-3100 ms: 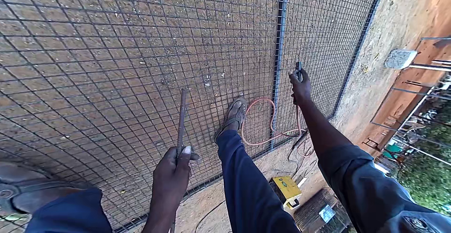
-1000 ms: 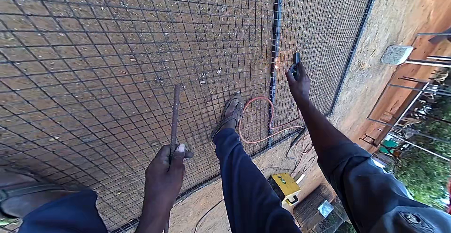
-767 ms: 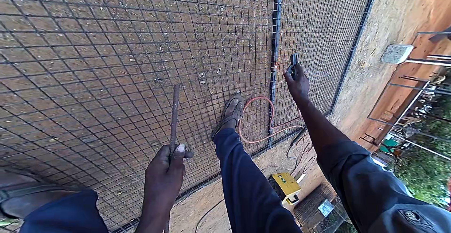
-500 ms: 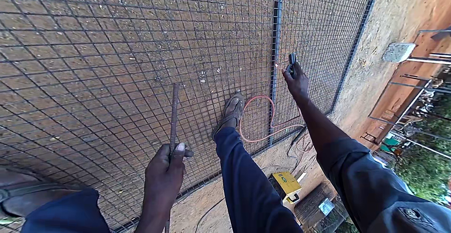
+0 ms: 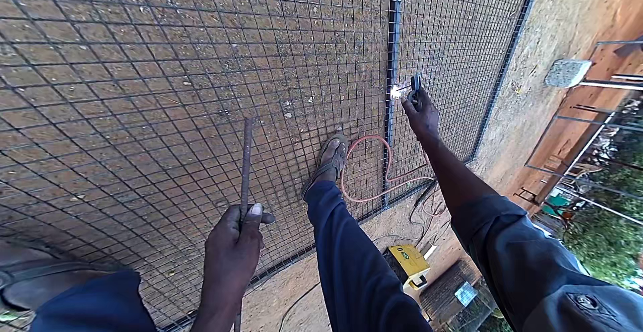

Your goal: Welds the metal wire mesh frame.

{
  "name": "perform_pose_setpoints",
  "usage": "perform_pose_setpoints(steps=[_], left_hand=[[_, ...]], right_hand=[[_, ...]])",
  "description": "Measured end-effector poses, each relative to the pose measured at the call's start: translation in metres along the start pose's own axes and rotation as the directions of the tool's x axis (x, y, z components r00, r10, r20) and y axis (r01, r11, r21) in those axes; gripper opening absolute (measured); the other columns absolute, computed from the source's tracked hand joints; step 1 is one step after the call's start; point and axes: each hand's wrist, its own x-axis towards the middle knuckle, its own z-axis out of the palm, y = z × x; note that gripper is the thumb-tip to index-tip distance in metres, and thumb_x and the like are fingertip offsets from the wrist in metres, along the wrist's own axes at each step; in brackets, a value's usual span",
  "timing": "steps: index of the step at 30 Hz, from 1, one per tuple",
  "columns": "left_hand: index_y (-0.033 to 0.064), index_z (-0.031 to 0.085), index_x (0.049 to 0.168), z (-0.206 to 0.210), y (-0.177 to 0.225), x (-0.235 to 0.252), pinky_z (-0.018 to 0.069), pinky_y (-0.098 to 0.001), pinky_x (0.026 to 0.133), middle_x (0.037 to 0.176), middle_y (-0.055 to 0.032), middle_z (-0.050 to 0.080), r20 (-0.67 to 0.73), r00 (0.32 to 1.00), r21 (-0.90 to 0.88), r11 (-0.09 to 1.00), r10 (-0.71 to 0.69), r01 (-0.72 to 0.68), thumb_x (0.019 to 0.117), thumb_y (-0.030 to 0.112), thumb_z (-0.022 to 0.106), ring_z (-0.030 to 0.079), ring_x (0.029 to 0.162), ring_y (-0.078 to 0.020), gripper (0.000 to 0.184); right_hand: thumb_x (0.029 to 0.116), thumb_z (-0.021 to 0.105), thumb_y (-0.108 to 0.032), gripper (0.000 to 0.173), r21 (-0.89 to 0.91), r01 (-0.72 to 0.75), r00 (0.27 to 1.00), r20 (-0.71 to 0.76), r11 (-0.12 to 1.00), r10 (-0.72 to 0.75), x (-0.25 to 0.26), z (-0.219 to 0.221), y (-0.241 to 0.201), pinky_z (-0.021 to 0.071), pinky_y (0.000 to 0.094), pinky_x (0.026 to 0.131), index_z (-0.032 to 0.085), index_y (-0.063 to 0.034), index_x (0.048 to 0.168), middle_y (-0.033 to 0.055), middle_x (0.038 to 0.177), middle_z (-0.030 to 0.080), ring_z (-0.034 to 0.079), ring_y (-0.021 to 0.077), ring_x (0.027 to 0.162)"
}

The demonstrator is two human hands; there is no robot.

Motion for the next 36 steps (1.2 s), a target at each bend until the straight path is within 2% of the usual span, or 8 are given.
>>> perform_pose_setpoints(steps=[5, 8, 28, 31, 34, 36], left_hand=[[0.0128, 0.062, 0.105, -0.0011, 0.0013, 0.0002, 0.0404, -0.0338, 0.043, 0.08, -0.0043, 0.069, -0.001, 1.0, -0.014, 1.0, 0.002, -0.002, 0.1085, 0.042, 0.047, 0.051, 0.047, -0.0187, 0.033], [0.0127, 0.062, 0.105, -0.0012, 0.0013, 0.0004, 0.0403, -0.034, 0.043, 0.08, -0.0047, 0.069, 0.001, 1.0, -0.022, 1.0, 0.001, -0.001, 0.1084, 0.042, 0.047, 0.05, 0.047, -0.0189, 0.033], [0.013, 0.063, 0.105, -0.0021, 0.0017, 0.0012, 0.0398, -0.0328, 0.043, 0.081, -0.0032, 0.07, -0.011, 1.0, -0.015, 1.0, -0.004, 0.003, 0.109, 0.039, 0.047, 0.051, 0.048, -0.0179, 0.03], [0.012, 0.063, 0.106, -0.002, 0.0019, 0.0012, 0.0405, -0.0337, 0.044, 0.08, -0.0039, 0.069, -0.011, 1.0, -0.015, 1.0, -0.011, 0.011, 0.109, 0.039, 0.047, 0.051, 0.049, -0.018, 0.031], [0.0125, 0.062, 0.105, -0.0028, 0.0018, 0.0021, 0.0412, -0.0335, 0.045, 0.082, -0.0032, 0.071, -0.007, 1.0, -0.018, 1.0, -0.022, 0.021, 0.109, 0.039, 0.047, 0.052, 0.05, -0.0182, 0.031], [0.0127, 0.063, 0.105, -0.0028, 0.0021, 0.002, 0.0412, -0.0342, 0.045, 0.081, -0.0035, 0.07, -0.004, 1.0, -0.008, 1.0, -0.023, 0.023, 0.1091, 0.039, 0.046, 0.052, 0.05, -0.0184, 0.031]], right_hand=[[0.0924, 0.056, -0.07, 0.081, -0.007, 0.001, 0.996, -0.087, 1.0, -0.002, -0.0045, -0.0022, -0.0038, 0.0538, 0.0588, 0.088, 0.039, -0.0277, 0.16, 0.0155, 0.125, 0.067, 0.066, 0.034, 0.108], [0.0913, 0.056, -0.072, 0.081, -0.029, -0.008, 0.998, -0.066, 1.0, 0.006, -0.0051, -0.002, -0.0022, 0.055, 0.0588, 0.085, 0.04, -0.0293, 0.159, 0.0161, 0.122, 0.068, 0.068, 0.0343, 0.103], [0.0901, 0.056, -0.073, 0.081, -0.032, -0.017, 1.0, 0.005, 0.999, 0.017, -0.0013, 0.0029, -0.0021, 0.0539, 0.0601, 0.089, 0.042, -0.0312, 0.158, 0.012, 0.121, 0.071, 0.068, 0.0324, 0.109], [0.0913, 0.056, -0.071, 0.08, -0.03, -0.001, 0.999, -0.047, 1.0, 0.0, -0.0033, 0.0019, -0.0029, 0.0547, 0.0599, 0.085, 0.041, -0.0291, 0.158, 0.0156, 0.12, 0.069, 0.068, 0.0344, 0.104], [0.0925, 0.055, -0.07, 0.08, -0.022, 0.018, 0.996, -0.083, 1.0, -0.02, -0.0031, 0.002, -0.004, 0.0552, 0.0579, 0.085, 0.04, -0.0275, 0.159, 0.0137, 0.118, 0.069, 0.068, 0.0318, 0.101], [0.0919, 0.056, -0.071, 0.082, -0.035, 0.012, 0.997, -0.073, 0.999, -0.015, -0.0035, 0.0018, -0.0038, 0.055, 0.0585, 0.085, 0.041, -0.0271, 0.159, 0.0153, 0.118, 0.069, 0.068, 0.0327, 0.1]])
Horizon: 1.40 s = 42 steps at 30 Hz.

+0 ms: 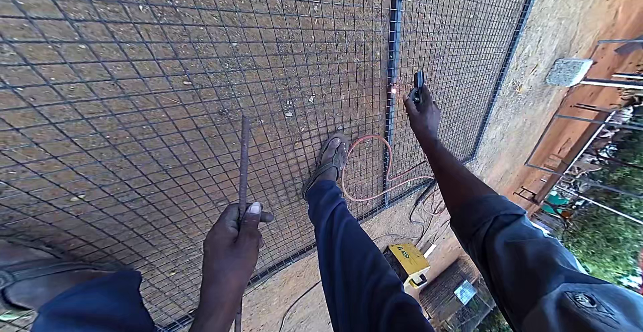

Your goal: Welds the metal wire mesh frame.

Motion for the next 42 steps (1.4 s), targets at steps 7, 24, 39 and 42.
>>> perform_pose_setpoints(steps=[7, 24, 39, 42], left_hand=[[0.0131, 0.062, 0.105, 0.0, 0.0, 0.0, 0.0407, -0.0336, 0.045, 0.081, -0.0029, 0.07, 0.0, 1.0, 0.0, 1.0, 0.016, -0.016, 0.1091, 0.039, 0.046, 0.052, 0.049, -0.0179, 0.031], [0.0122, 0.062, 0.109, -0.003, 0.003, -0.002, 0.0426, -0.0319, 0.044, 0.086, -0.0039, 0.072, -0.015, 0.999, -0.035, 0.999, 0.028, -0.029, 0.1095, 0.037, 0.047, 0.054, 0.049, -0.0177, 0.029], [0.012, 0.062, 0.11, -0.011, 0.003, -0.003, 0.0425, -0.031, 0.043, 0.084, -0.0039, 0.072, -0.019, 0.999, -0.078, 0.996, 0.031, -0.032, 0.1094, 0.037, 0.047, 0.053, 0.049, -0.0173, 0.029], [0.0118, 0.062, 0.109, -0.013, 0.003, -0.003, 0.0421, -0.0306, 0.043, 0.084, -0.0037, 0.072, -0.03, 0.999, -0.083, 0.996, 0.026, -0.029, 0.1093, 0.037, 0.047, 0.053, 0.048, -0.0168, 0.029]], right_hand=[[0.091, 0.055, -0.073, 0.081, -0.014, -0.016, 0.999, 0.042, 1.0, 0.016, 0.001, 0.004, 0.003, 0.0547, 0.0596, 0.086, 0.041, -0.0293, 0.158, 0.014, 0.119, 0.07, 0.069, 0.0325, 0.103], [0.0917, 0.055, -0.073, 0.082, 0.001, -0.025, 1.0, -0.011, 1.0, 0.025, -0.011, -0.003, 0.004, 0.055, 0.0583, 0.084, 0.039, -0.0303, 0.16, 0.0156, 0.121, 0.068, 0.068, 0.033, 0.101], [0.0908, 0.055, -0.073, 0.083, -0.021, -0.012, 0.998, 0.054, 1.0, 0.013, 0.001, 0.001, -0.005, 0.0541, 0.0594, 0.089, 0.04, -0.0283, 0.159, 0.0129, 0.12, 0.07, 0.068, 0.0327, 0.107], [0.0908, 0.054, -0.074, 0.084, -0.031, -0.013, 0.997, 0.077, 0.999, 0.015, 0.003, 0.004, -0.008, 0.0541, 0.0599, 0.089, 0.039, -0.0287, 0.16, 0.0122, 0.12, 0.071, 0.068, 0.0325, 0.107]])
